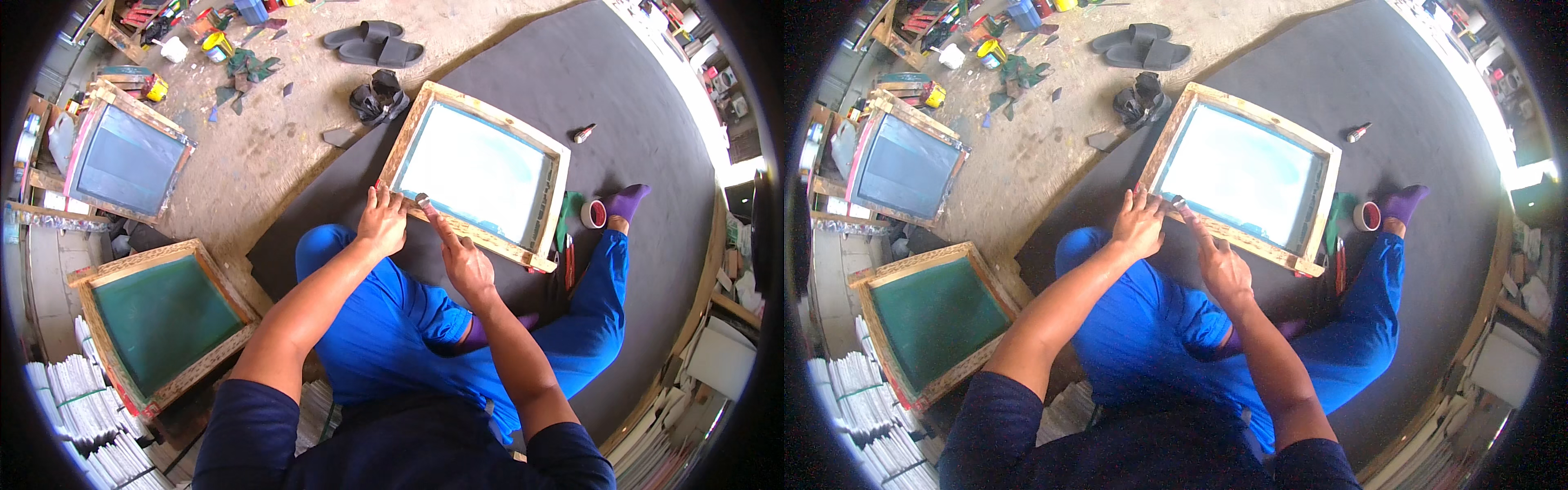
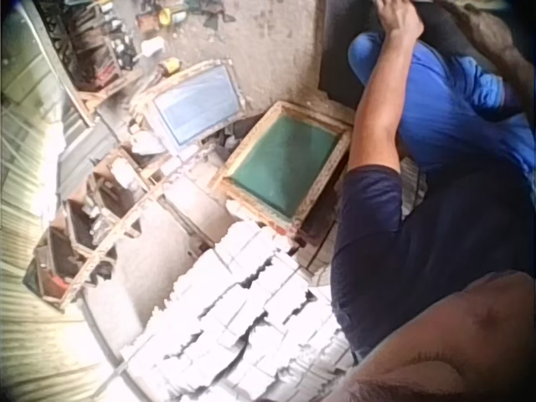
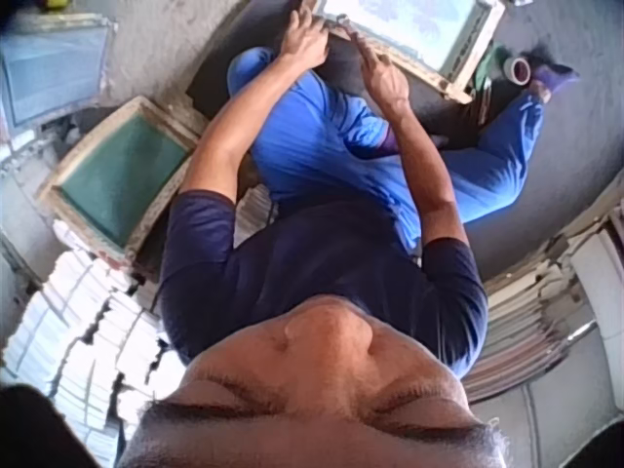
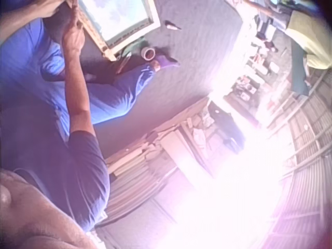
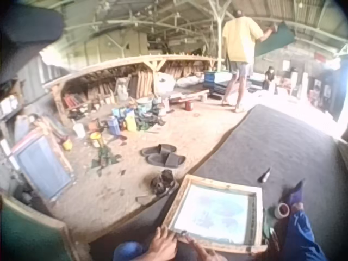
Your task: The person sits on the floor and applies masking tape to the edges of a wooden frame containing a screen with a floral pattern. They repeatedly tear pieces of tape and press them along the frame's perimeter.
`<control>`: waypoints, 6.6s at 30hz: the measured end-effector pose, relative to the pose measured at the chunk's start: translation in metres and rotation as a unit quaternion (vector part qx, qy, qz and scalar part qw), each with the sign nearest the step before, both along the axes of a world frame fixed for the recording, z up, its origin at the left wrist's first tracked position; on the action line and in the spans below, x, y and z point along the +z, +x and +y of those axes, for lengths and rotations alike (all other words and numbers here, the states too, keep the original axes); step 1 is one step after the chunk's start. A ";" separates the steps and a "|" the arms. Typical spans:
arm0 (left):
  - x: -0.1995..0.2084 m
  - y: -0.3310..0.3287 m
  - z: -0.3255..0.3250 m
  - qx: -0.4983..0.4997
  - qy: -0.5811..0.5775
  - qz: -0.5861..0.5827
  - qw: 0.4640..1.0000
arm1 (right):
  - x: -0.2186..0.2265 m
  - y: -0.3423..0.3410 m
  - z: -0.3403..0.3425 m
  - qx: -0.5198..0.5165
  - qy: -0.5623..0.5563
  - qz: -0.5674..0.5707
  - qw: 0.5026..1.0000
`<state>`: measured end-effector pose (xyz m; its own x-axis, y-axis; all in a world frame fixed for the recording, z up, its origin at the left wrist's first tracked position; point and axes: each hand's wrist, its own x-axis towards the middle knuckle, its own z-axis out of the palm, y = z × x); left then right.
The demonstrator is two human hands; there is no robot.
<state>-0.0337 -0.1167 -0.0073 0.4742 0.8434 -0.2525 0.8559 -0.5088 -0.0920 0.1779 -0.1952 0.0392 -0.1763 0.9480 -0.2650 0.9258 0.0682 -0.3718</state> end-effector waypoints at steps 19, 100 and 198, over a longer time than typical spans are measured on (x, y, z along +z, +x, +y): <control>-0.004 0.007 -0.004 -0.059 0.027 -0.079 0.995 | 0.006 0.041 -0.007 -0.062 0.129 0.145 0.979; 0.008 0.010 0.017 -0.140 -0.046 -0.126 0.981 | -0.044 0.098 0.038 0.105 0.003 -0.175 0.979; 0.081 0.197 -0.029 0.312 -0.446 -0.719 0.432 | 0.117 0.208 -0.020 0.074 0.253 0.177 0.948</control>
